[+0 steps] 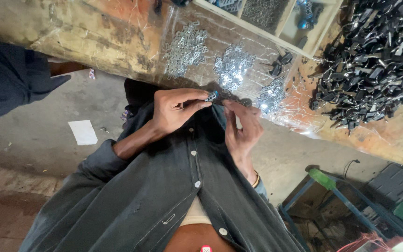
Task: The person sits at a workbench covered with piles of black metal fittings and a compartment tray of small parts. They repeatedly pick up a blue plastic component and a metal fitting, fit the metal part into the blue component by hand, and set the assembled unit on the table, continuing with the next pieces.
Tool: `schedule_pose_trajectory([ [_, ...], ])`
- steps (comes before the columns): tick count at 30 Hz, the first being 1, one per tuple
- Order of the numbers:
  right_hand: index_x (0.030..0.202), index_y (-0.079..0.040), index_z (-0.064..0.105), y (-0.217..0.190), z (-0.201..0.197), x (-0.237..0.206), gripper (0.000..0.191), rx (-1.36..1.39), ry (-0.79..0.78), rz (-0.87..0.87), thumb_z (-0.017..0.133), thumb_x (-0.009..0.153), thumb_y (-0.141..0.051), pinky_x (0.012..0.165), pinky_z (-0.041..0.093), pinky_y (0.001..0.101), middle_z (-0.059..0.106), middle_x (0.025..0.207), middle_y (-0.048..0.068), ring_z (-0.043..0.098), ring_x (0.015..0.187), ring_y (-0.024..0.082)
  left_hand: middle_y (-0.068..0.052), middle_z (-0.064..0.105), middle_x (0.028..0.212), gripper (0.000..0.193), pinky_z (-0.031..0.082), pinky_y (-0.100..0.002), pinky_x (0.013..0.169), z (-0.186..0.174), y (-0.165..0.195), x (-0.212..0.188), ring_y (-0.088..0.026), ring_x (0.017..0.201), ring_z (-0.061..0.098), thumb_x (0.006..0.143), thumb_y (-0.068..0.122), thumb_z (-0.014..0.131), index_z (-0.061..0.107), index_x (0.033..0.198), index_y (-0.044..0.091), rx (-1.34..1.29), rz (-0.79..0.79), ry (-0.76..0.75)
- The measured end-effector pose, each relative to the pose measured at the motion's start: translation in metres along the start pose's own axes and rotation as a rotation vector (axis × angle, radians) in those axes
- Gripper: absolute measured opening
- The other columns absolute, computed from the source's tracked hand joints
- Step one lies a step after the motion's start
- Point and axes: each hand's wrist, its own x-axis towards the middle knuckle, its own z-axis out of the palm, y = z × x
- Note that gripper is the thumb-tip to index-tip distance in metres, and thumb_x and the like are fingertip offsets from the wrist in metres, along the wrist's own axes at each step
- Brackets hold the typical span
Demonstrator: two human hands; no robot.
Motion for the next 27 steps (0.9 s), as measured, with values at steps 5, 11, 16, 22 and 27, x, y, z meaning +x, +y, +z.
schedule_pose_trajectory([
  [5, 0.102, -0.004, 0.069, -0.011, 0.017, 0.006, 0.017, 0.106, 0.076, -0.015, 0.078, 0.091, 0.007, 0.092, 0.044, 0.0313, 0.072, 0.102, 0.009, 0.067, 0.096, 0.018, -0.013, 0.078, 0.108, 0.021, 0.063, -0.027, 0.077, 0.000, 0.000, 0.001, -0.017, 0.093, 0.078, 0.088, 0.003, 0.085, 0.076, 0.107, 0.001, 0.025, 0.039, 0.001],
  [11, 0.100, -0.006, 0.068, -0.014, 0.020, 0.006, 0.019, 0.196, 0.053, 0.130, 0.083, 0.090, 0.000, 0.077, 0.048, 0.0275, 0.074, 0.098, 0.005, 0.063, 0.084, 0.015, -0.013, 0.077, 0.108, 0.018, 0.064, -0.031, 0.081, -0.004, 0.003, 0.002, -0.024, 0.096, 0.079, 0.090, 0.002, 0.083, 0.076, 0.107, 0.001, 0.204, 0.237, -0.028],
  [16, 0.111, -0.015, 0.079, -0.004, -0.006, 0.008, 0.028, -0.035, -0.102, 0.044, 0.092, 0.086, -0.010, 0.082, 0.046, 0.0303, 0.062, 0.102, 0.003, 0.059, 0.094, 0.018, -0.013, 0.078, 0.105, 0.018, 0.063, -0.031, 0.077, -0.007, 0.004, 0.004, -0.026, 0.094, 0.079, 0.088, 0.005, 0.085, 0.076, 0.103, 0.001, 0.231, 0.322, -0.059],
  [22, 0.113, -0.017, 0.078, 0.013, -0.008, 0.003, 0.034, -0.384, 0.011, -0.192, 0.091, 0.082, -0.016, 0.105, 0.031, 0.0445, 0.067, 0.123, 0.006, 0.052, 0.118, 0.032, -0.013, 0.078, 0.107, 0.021, 0.064, -0.031, 0.081, -0.006, 0.005, 0.004, -0.023, 0.097, 0.079, 0.089, 0.005, 0.085, 0.076, 0.107, 0.001, 0.113, 0.156, -0.014],
  [27, 0.105, -0.013, 0.072, 0.024, -0.008, -0.003, 0.021, -0.142, -0.023, -0.155, 0.086, 0.090, -0.006, 0.108, 0.035, 0.0414, 0.074, 0.116, -0.001, 0.063, 0.115, 0.023, -0.014, 0.078, 0.107, 0.022, 0.063, -0.028, 0.075, -0.006, 0.005, 0.002, -0.020, 0.091, 0.079, 0.087, 0.005, 0.086, 0.076, 0.107, 0.000, 0.056, 0.076, -0.030],
])
